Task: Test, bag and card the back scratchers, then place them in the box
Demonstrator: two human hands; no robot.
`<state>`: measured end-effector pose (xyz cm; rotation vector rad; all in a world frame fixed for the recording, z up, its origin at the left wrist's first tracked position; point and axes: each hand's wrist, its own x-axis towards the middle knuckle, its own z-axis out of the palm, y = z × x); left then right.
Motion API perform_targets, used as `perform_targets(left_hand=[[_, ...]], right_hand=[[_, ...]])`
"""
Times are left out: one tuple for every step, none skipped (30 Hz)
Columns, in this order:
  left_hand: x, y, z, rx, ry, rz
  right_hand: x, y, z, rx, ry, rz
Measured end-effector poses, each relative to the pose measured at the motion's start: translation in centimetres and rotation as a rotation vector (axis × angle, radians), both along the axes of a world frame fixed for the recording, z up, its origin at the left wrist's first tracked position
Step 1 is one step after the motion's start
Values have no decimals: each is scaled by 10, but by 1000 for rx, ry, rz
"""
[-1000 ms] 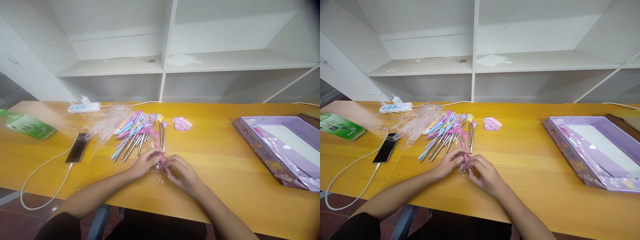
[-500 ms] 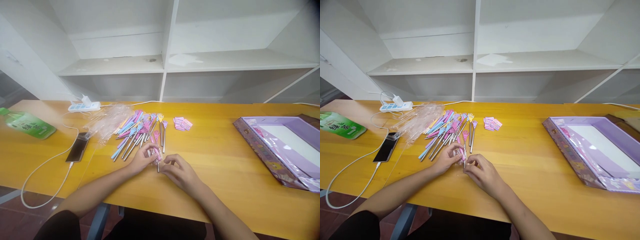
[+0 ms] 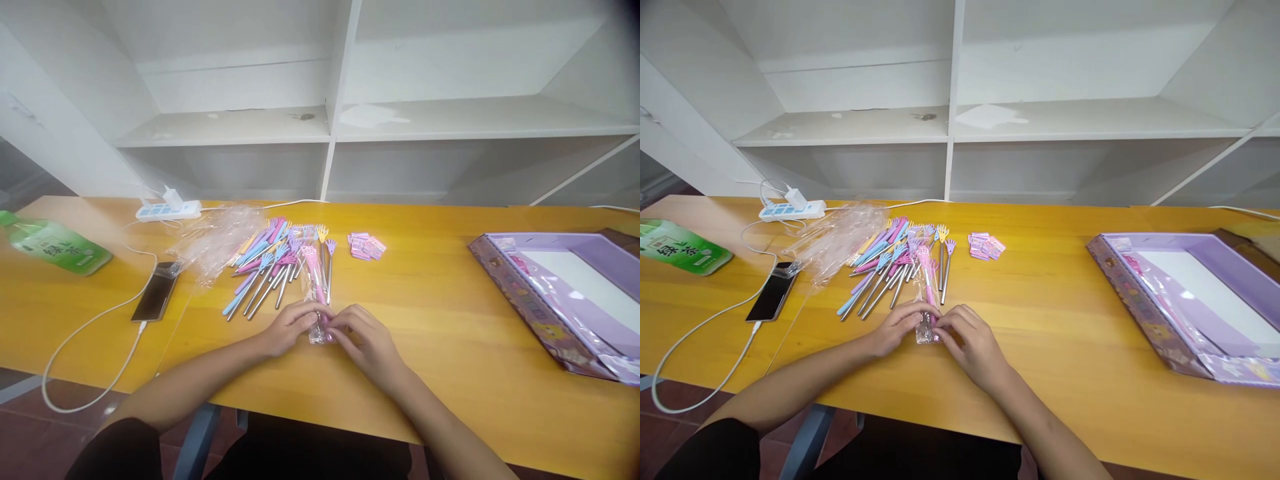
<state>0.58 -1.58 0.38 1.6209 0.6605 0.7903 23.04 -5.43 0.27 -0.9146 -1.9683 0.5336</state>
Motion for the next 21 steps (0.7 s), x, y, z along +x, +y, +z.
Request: perform_targets(left_hand=[[0, 0, 1, 13, 6, 2], [0, -1, 1, 23, 19, 7], [0, -1, 0, 33, 35, 13], [1, -2, -1, 47, 50, 18], [2, -3, -2, 67, 64, 24], [2, -4, -3, 90, 73, 30], [3, -5, -5, 110, 79, 34], [4, -5, -6, 127, 81, 37], [4, -6, -7, 137, 83, 41], [5, -7, -7, 141, 84, 44], [5, -7, -8, 143, 85, 44], [6, -7, -8, 142, 87, 42], [6, -7, -8, 140, 89, 39], [6, -7, -8, 137, 91, 38], [6, -7, -8, 135, 90, 40], [7, -6, -9, 134, 88, 45], [7, -6, -9, 136, 89, 53], [7, -6, -9, 139, 94, 61], [6, -7, -10, 141, 101, 68], [6, -7, -11, 138, 107, 74], [6, -7, -11, 131, 114, 79]], right_hand=[[0, 0, 0, 6, 4, -4], [0, 0, 0, 13, 7, -7], [-1, 0, 0, 21, 12, -11], [-1, 0, -1, 30, 15, -15], [-1, 0, -1, 38, 19, -20], [0, 0, -2, 42, 20, -25], [0, 0, -3, 46, 22, -30], [0, 0, -4, 45, 20, -33], [1, 0, -5, 44, 19, -36], [1, 0, -6, 41, 18, -39], [1, 0, -6, 38, 19, -44], [1, 0, -7, 32, 20, -50], [1, 0, -8, 24, 20, -59], [0, -1, -8, 14, 21, -71], [0, -1, -9, -1, 21, -86], [-1, -1, -10, -22, 22, -106], [-1, -1, -11, -47, 28, -134], [-1, 0, -12, -72, 38, -179], [-1, 0, -12, -93, 51, -238], [-1, 2, -13, -107, 67, -302], [1, 3, -14, -113, 82, -362]])
